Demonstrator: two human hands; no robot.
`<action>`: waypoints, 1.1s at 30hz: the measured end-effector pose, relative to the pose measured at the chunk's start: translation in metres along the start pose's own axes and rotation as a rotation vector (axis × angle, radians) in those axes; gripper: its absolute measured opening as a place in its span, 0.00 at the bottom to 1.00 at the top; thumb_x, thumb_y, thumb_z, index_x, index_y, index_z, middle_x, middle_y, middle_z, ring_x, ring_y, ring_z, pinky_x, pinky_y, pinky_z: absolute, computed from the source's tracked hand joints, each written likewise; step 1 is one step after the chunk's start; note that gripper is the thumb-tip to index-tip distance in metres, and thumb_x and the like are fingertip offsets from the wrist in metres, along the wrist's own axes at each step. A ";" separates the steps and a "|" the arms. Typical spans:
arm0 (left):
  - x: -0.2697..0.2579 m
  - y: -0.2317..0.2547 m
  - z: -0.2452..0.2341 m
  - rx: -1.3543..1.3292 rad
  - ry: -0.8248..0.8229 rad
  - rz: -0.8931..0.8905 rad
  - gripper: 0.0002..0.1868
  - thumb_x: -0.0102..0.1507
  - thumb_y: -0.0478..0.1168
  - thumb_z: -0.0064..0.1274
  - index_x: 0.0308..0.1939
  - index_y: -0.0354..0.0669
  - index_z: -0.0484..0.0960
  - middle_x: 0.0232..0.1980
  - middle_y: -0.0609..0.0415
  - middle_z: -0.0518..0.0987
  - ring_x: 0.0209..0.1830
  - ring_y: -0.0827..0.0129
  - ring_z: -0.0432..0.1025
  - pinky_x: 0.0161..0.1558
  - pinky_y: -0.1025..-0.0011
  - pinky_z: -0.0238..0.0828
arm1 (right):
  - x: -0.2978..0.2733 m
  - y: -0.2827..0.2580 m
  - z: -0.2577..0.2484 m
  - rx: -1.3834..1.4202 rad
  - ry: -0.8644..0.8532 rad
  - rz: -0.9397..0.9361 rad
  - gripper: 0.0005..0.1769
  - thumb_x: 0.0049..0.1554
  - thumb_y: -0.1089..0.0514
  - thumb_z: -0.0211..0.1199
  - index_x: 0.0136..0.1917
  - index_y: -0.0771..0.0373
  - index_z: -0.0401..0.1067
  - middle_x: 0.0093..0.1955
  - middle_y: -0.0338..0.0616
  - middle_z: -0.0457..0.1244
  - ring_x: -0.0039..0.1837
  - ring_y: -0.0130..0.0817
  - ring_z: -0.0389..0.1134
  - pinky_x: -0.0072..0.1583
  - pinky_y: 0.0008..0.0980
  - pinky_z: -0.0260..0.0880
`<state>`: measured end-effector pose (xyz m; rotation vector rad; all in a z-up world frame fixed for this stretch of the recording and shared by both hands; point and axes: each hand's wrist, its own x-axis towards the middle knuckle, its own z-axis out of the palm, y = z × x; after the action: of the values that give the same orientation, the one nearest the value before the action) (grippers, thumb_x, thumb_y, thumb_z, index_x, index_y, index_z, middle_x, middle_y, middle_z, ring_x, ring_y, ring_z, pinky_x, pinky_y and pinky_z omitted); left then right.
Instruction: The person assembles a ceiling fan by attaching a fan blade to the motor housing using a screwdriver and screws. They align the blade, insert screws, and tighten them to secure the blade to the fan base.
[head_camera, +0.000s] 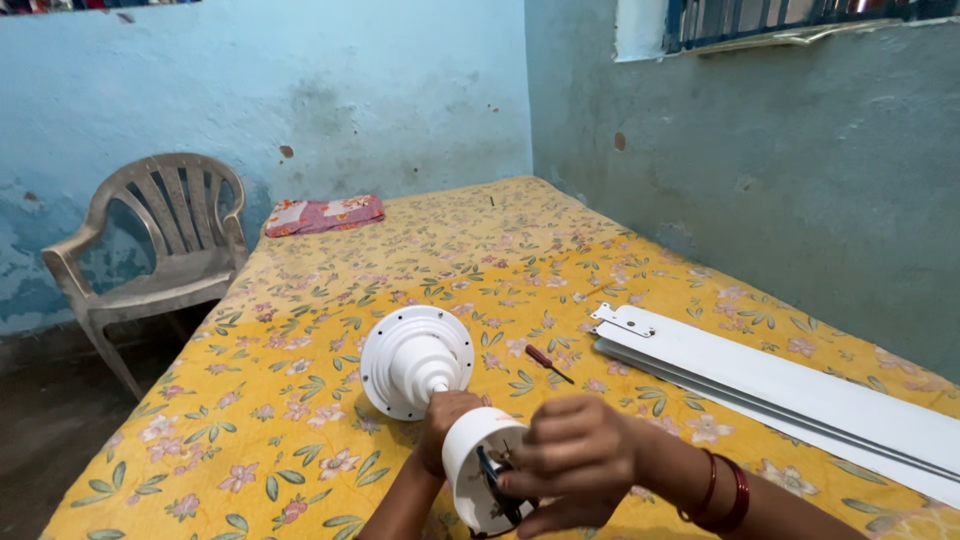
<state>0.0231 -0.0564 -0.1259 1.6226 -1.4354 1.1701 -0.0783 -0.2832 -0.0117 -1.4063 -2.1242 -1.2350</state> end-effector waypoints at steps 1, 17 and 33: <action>-0.001 0.001 0.000 -0.019 -0.011 -0.028 0.05 0.61 0.33 0.58 0.30 0.37 0.82 0.26 0.49 0.79 0.24 0.57 0.76 0.28 0.63 0.70 | 0.001 -0.002 0.003 -0.023 -0.037 -0.067 0.17 0.63 0.54 0.72 0.55 0.71 0.79 0.45 0.46 0.68 0.42 0.35 0.69 0.44 0.32 0.70; 0.001 -0.001 -0.002 -0.106 -0.053 -0.041 0.08 0.54 0.36 0.63 0.27 0.38 0.79 0.22 0.51 0.74 0.19 0.59 0.72 0.24 0.64 0.68 | -0.022 -0.007 0.022 -0.180 0.083 -0.146 0.09 0.64 0.63 0.70 0.55 0.72 0.78 0.44 0.44 0.68 0.41 0.29 0.70 0.44 0.25 0.70; -0.077 -0.101 0.012 -0.711 0.125 -0.321 0.20 0.63 0.49 0.62 0.44 0.32 0.83 0.33 0.44 0.82 0.28 0.60 0.78 0.31 0.64 0.78 | -0.095 0.042 0.061 0.012 0.332 0.676 0.17 0.71 0.49 0.56 0.54 0.66 0.72 0.45 0.47 0.68 0.43 0.30 0.68 0.43 0.32 0.69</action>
<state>0.1248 -0.0201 -0.1941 1.1849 -1.2499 0.4791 0.0145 -0.2854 -0.0890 -1.5874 -1.2720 -1.0701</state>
